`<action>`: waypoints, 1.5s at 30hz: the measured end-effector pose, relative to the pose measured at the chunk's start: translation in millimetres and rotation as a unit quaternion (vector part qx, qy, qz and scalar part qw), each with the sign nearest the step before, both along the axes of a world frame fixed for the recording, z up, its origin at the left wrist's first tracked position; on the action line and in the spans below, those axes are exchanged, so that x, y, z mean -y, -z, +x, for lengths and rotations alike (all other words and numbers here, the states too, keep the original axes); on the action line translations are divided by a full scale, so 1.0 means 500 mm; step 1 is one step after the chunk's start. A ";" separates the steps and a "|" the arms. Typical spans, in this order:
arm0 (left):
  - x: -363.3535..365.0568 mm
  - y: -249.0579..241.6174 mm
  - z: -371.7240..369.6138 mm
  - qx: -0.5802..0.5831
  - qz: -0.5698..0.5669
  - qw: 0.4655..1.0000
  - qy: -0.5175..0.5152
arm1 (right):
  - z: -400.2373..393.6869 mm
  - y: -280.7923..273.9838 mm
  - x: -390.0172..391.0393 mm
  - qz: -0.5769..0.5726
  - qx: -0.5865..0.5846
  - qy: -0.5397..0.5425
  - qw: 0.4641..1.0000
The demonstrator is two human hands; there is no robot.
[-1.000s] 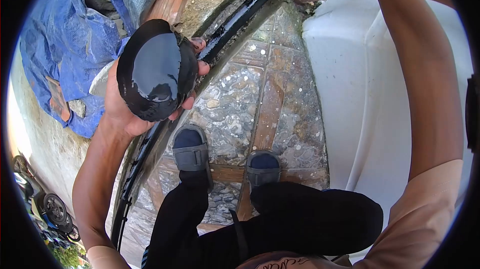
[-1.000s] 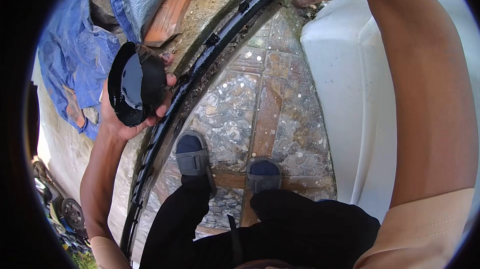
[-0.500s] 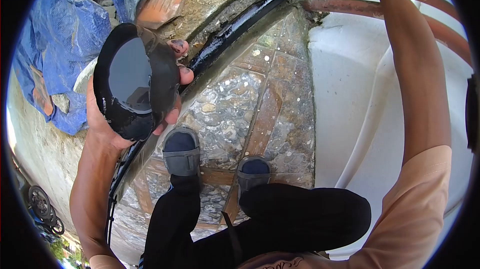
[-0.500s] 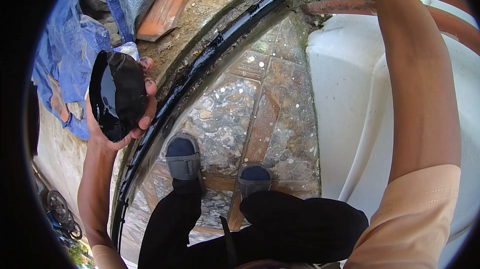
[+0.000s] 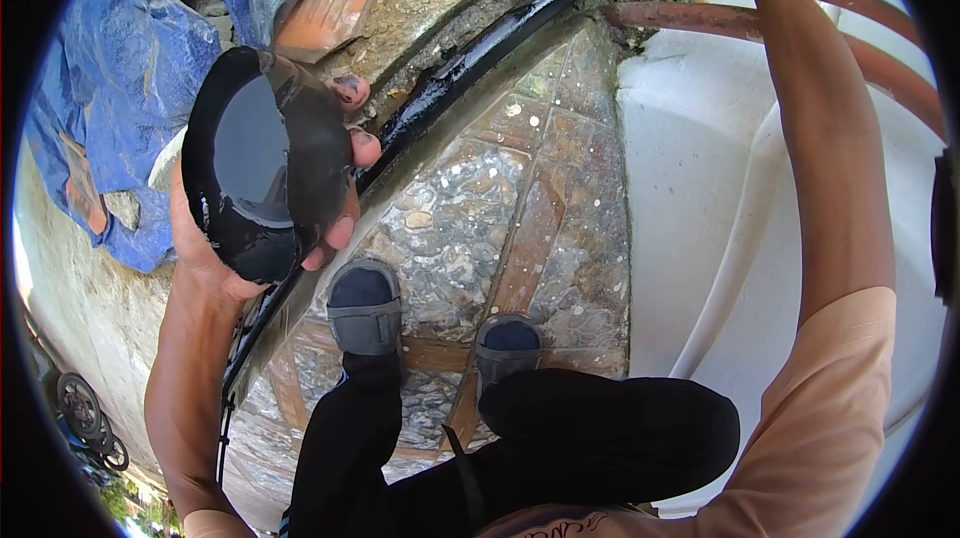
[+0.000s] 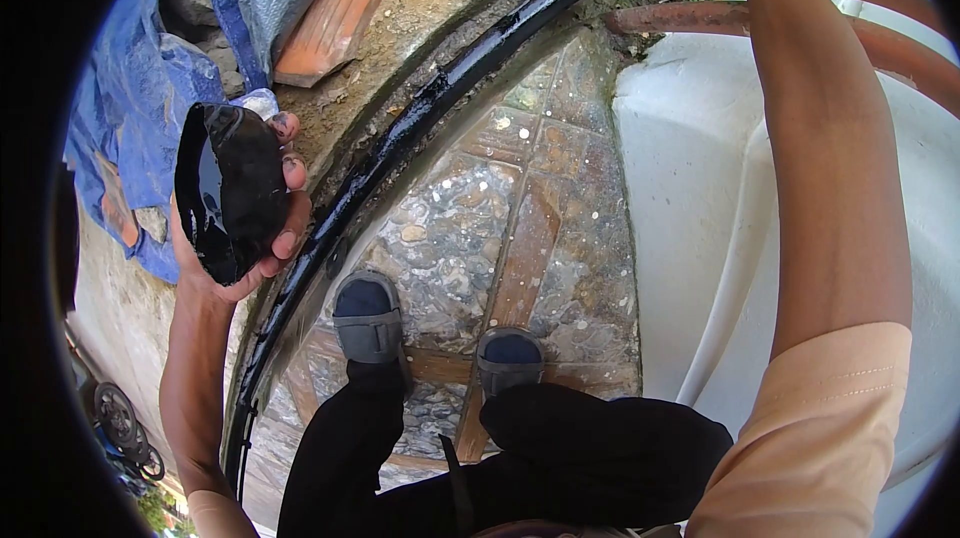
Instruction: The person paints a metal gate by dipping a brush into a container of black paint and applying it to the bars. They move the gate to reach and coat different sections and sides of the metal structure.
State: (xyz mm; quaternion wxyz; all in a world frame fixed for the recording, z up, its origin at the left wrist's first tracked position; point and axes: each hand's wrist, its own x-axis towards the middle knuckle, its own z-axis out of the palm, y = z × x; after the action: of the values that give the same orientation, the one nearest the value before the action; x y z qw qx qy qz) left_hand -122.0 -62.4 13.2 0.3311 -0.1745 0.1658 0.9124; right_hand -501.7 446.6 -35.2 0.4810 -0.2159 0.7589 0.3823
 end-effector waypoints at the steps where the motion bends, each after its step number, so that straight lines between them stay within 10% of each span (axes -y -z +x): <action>1: -0.001 0.000 0.000 -0.006 -0.021 1.000 0.003 | 0.008 0.005 0.000 0.011 -0.047 0.031 0.998; 5: 0.002 0.003 -0.001 -0.011 0.011 1.000 -0.006 | 0.001 0.045 -0.072 -0.146 -0.241 0.120 0.952; 13: 0.007 -0.001 0.003 -0.030 0.058 0.998 -0.005 | 0.012 0.090 -0.091 -0.136 -0.175 0.016 0.975; 17: 0.017 -0.005 0.009 -0.007 0.035 0.999 -0.008 | 0.014 0.132 0.076 0.143 -0.280 0.307 0.898; 21: 0.022 -0.012 0.012 0.007 0.018 1.000 -0.018 | -0.034 0.142 -0.065 -0.089 -0.059 0.083 0.991; 26: 0.023 -0.008 0.027 -0.003 0.034 0.998 -0.044 | 0.127 0.044 0.095 -0.104 -0.325 0.326 0.882; 30: 0.027 -0.005 0.029 0.010 0.028 0.999 -0.033 | 0.105 -0.004 0.089 -0.057 -0.174 0.260 0.948; 33: 0.021 -0.009 0.020 -0.019 0.023 0.999 -0.013 | 0.073 -0.007 0.068 -0.023 -0.217 0.276 0.936; 38: 0.008 -0.003 0.018 -0.040 0.024 0.999 -0.015 | 0.032 -0.083 0.098 -0.115 -0.265 -0.082 0.954; 45: 0.006 -0.001 0.013 -0.040 0.043 0.998 -0.003 | -0.011 -0.006 -0.011 -0.163 -0.274 -0.131 0.939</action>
State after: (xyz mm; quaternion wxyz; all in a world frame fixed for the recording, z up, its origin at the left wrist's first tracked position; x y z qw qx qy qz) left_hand -115.3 -65.2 13.9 0.3282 -0.1240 0.1393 0.9260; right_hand -507.1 452.1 -32.0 0.1584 -0.2759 0.8782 0.3572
